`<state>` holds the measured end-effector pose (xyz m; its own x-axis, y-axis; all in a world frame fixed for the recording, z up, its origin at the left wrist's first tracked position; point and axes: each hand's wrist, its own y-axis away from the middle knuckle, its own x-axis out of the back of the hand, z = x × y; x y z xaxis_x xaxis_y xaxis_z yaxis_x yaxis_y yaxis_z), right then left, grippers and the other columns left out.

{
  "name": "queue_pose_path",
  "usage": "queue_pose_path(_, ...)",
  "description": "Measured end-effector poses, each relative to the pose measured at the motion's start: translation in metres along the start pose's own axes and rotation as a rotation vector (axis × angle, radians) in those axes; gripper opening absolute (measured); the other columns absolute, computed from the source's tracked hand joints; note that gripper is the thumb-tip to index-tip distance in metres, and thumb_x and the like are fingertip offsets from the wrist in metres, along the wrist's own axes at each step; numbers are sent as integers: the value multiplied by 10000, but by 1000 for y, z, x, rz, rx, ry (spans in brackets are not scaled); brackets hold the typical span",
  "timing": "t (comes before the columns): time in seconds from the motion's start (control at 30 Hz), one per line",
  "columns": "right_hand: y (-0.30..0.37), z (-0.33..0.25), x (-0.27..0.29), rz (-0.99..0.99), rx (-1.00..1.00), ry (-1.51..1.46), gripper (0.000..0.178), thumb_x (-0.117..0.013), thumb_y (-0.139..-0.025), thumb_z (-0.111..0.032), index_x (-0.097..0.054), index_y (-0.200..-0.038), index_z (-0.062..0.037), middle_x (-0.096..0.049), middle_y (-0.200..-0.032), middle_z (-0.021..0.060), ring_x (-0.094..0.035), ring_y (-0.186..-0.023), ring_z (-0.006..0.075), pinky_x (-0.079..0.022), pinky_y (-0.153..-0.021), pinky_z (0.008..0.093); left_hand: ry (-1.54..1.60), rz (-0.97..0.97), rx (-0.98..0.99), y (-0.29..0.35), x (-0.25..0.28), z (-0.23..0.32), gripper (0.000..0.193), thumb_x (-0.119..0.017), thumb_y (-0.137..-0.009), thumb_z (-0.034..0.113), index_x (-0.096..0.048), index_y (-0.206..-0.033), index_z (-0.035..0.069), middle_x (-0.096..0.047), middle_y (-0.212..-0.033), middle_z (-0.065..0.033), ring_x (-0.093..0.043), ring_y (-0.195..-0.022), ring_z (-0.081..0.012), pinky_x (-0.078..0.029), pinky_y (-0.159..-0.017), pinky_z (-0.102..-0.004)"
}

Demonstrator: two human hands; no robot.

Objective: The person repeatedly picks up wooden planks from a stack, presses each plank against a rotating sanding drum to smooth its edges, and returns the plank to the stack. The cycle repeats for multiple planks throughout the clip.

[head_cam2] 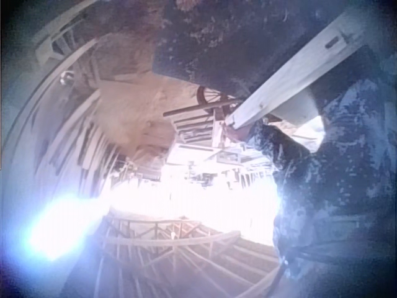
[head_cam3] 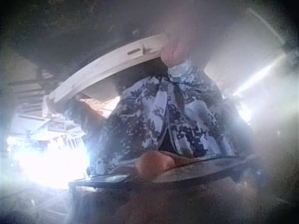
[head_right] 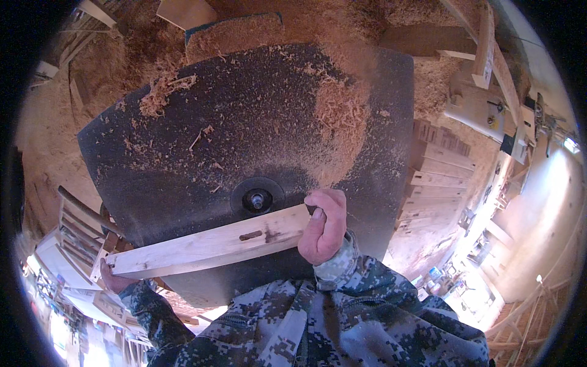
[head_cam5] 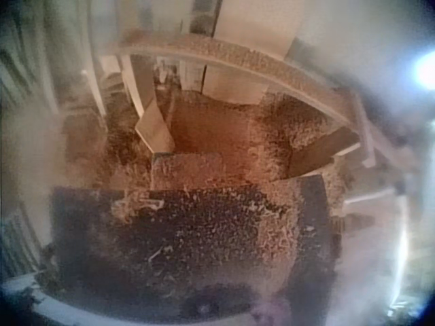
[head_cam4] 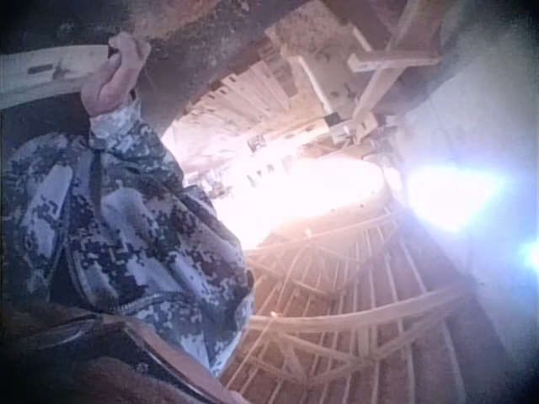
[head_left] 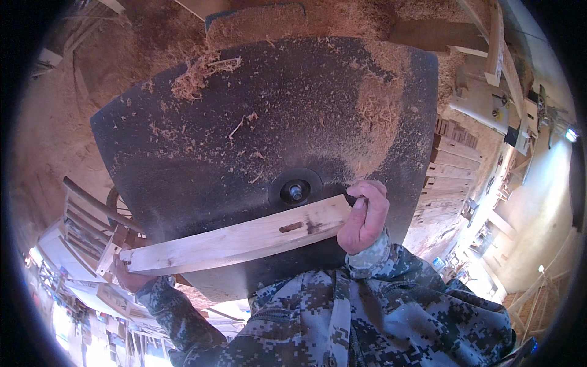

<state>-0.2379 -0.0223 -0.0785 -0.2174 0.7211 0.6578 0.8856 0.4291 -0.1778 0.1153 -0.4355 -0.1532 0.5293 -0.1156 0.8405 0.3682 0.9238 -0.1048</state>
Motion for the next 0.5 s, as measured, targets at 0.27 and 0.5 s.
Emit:
queue_pose_path(0.27,-16,-1,-9,22,-175,-6,415,-403,-927,162,-538,-1297,33,-552,-1069,170,-569,-909,243,-493,-812,327,650,-49,830,-36,-7,43,437,-590,-1004,299,-628,-1257,-56,-677,-1124,-192,-719,-921,-323,-616,-792,-441)
queue_pose_path(0.5,-15,0,-12,67,-172,-25,413,-413,-933,169,-539,-1300,28,-560,-1060,157,-567,-916,233,-489,-827,320,602,-37,748,-41,-11,48,423,-585,-997,273,-635,-1258,-56,-687,-1026,-176,-718,-872,-316,-616,-764,-431)
